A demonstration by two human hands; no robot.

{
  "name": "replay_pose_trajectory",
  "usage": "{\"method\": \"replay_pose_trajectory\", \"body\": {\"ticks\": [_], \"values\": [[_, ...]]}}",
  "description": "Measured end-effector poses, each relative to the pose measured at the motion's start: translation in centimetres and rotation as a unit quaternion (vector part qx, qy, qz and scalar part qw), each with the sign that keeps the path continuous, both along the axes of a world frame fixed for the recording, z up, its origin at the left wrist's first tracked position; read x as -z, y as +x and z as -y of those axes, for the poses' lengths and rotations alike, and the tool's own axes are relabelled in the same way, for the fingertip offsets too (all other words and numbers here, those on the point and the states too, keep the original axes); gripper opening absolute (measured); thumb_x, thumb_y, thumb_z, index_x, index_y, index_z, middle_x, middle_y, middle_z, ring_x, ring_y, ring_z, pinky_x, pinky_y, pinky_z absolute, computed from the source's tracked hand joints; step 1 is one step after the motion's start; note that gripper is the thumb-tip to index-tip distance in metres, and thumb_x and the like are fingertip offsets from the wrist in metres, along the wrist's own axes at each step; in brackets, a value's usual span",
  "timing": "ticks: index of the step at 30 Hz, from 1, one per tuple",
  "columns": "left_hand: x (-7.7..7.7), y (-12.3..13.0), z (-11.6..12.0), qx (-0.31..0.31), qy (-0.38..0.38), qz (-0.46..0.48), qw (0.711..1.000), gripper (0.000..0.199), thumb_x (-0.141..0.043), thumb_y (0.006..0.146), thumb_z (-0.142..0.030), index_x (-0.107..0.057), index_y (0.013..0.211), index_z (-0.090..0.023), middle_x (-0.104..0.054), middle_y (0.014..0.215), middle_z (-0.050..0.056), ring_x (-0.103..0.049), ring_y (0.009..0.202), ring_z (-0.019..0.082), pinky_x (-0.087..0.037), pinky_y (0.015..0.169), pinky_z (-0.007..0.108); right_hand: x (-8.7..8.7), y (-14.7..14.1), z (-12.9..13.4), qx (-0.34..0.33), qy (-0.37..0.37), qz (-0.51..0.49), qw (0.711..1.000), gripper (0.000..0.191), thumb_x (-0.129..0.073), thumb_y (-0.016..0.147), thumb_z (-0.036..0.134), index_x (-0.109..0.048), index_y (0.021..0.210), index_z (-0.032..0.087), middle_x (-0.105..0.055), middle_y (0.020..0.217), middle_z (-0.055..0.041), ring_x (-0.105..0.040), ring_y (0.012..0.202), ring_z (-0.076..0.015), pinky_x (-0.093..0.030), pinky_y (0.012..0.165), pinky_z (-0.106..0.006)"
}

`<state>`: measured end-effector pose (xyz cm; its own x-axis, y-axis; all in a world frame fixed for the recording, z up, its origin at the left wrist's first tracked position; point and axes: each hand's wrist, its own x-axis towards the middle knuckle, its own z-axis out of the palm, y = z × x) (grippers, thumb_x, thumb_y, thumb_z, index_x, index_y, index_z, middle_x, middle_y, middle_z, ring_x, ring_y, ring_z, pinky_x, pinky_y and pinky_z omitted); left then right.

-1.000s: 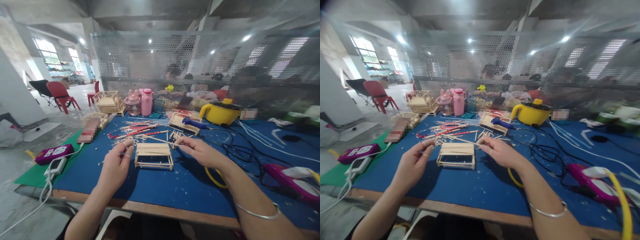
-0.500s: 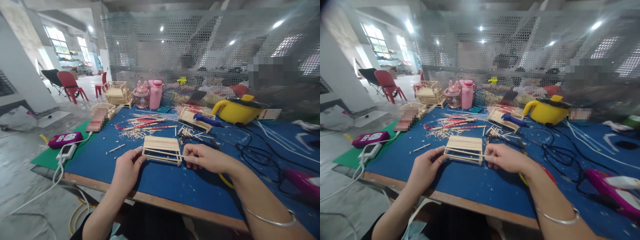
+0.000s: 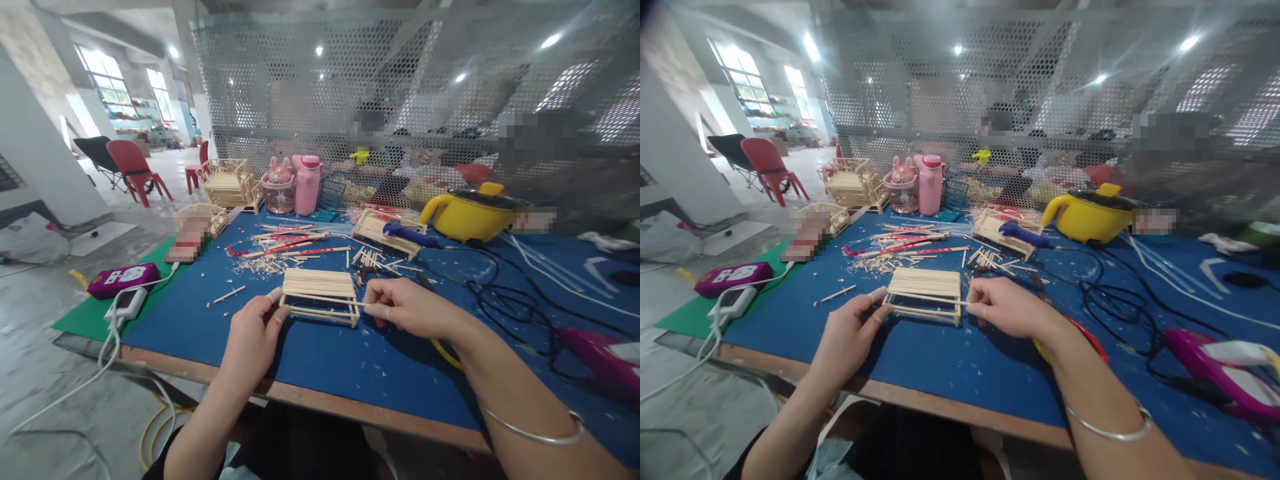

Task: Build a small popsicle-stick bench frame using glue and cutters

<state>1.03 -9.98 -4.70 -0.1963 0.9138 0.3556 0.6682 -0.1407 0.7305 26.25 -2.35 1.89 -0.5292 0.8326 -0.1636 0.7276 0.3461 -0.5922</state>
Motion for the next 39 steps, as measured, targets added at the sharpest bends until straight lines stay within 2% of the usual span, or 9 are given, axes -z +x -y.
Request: {"method": "replay_pose_trajectory", "body": {"ticks": [4,10,14,18,22,29,39], "values": [[-0.2,0.1,0.0,-0.008,0.004,-0.022,1.0,0.024,-0.053,0.086,-0.027,-0.066,0.103,-0.018,-0.069,0.093,0.005,-0.064,0.086,0.018,-0.049,0.079,0.03,0.3,-0.1,-0.1,-0.003,0.005,-0.008,1.0,0.012,-0.055,0.079,0.029,-0.054,0.073,0.019,-0.066,0.063,-0.0017,-0.055,0.053,-0.0119,-0.038,0.051,-0.022],[-0.1,0.4,0.1,0.001,0.025,-0.051,0.998,0.024,-0.048,0.088,-0.028,-0.068,0.097,-0.017,-0.068,0.098,0.007,-0.064,0.088,0.018,-0.049,0.074,0.027,0.9,0.1,-0.6,-0.002,0.04,0.0,0.999,0.012,-0.053,0.079,0.028,-0.054,0.073,0.018,-0.063,0.064,-0.0011,-0.054,0.057,-0.0127,-0.037,0.054,-0.023],[0.1,0.4,0.1,-0.007,0.039,-0.07,0.997,0.025,-0.049,0.088,-0.029,-0.068,0.099,-0.017,-0.069,0.099,0.007,-0.065,0.088,0.019,-0.05,0.075,0.027,1.4,0.2,-1.0,-0.011,0.082,-0.003,0.997,0.008,-0.053,0.077,0.026,-0.054,0.074,0.018,-0.056,0.064,0.0013,-0.047,0.058,-0.0114,-0.034,0.053,-0.022],[0.2,0.4,0.1,-0.014,0.038,-0.082,0.996,0.026,-0.049,0.088,-0.03,-0.068,0.102,-0.018,-0.069,0.101,0.007,-0.066,0.088,0.019,-0.051,0.073,0.027,1.5,0.0,-1.0,-0.006,0.052,-0.028,0.998,0.008,-0.053,0.076,0.024,-0.056,0.08,0.018,-0.052,0.063,0.0028,-0.044,0.057,-0.0105,-0.033,0.052,-0.021],[0.1,0.4,0.1,-0.012,0.037,-0.08,0.996,0.027,-0.048,0.088,-0.031,-0.067,0.104,-0.018,-0.069,0.102,0.007,-0.065,0.091,0.02,-0.051,0.076,0.028,1.5,-0.3,-1.0,0.007,0.037,-0.048,0.998,0.012,-0.053,0.078,0.028,-0.055,0.075,0.017,-0.054,0.064,0.0018,-0.046,0.058,-0.0109,-0.035,0.054,-0.022],[-0.1,0.4,0.2,0.001,0.023,-0.071,0.997,0.028,-0.047,0.089,-0.032,-0.068,0.1,-0.018,-0.069,0.101,0.007,-0.065,0.09,0.02,-0.05,0.075,0.029,1.7,-0.6,-0.8,0.027,0.053,-0.056,0.997,0.013,-0.054,0.076,0.029,-0.056,0.071,0.017,-0.055,0.063,0.002,-0.047,0.058,-0.0109,-0.035,0.054,-0.022],[0.0,0.1,-0.1,0.013,0.014,-0.044,0.999,0.028,-0.048,0.088,-0.033,-0.068,0.1,-0.017,-0.068,0.102,0.008,-0.064,0.093,0.019,-0.049,0.08,0.029,1.5,-0.7,-1.2,-0.011,0.061,-0.06,0.996,0.015,-0.053,0.076,0.026,-0.049,0.064,0.018,-0.046,0.061,0.0045,-0.04,0.059,-0.0105,-0.032,0.056,-0.023]]}}
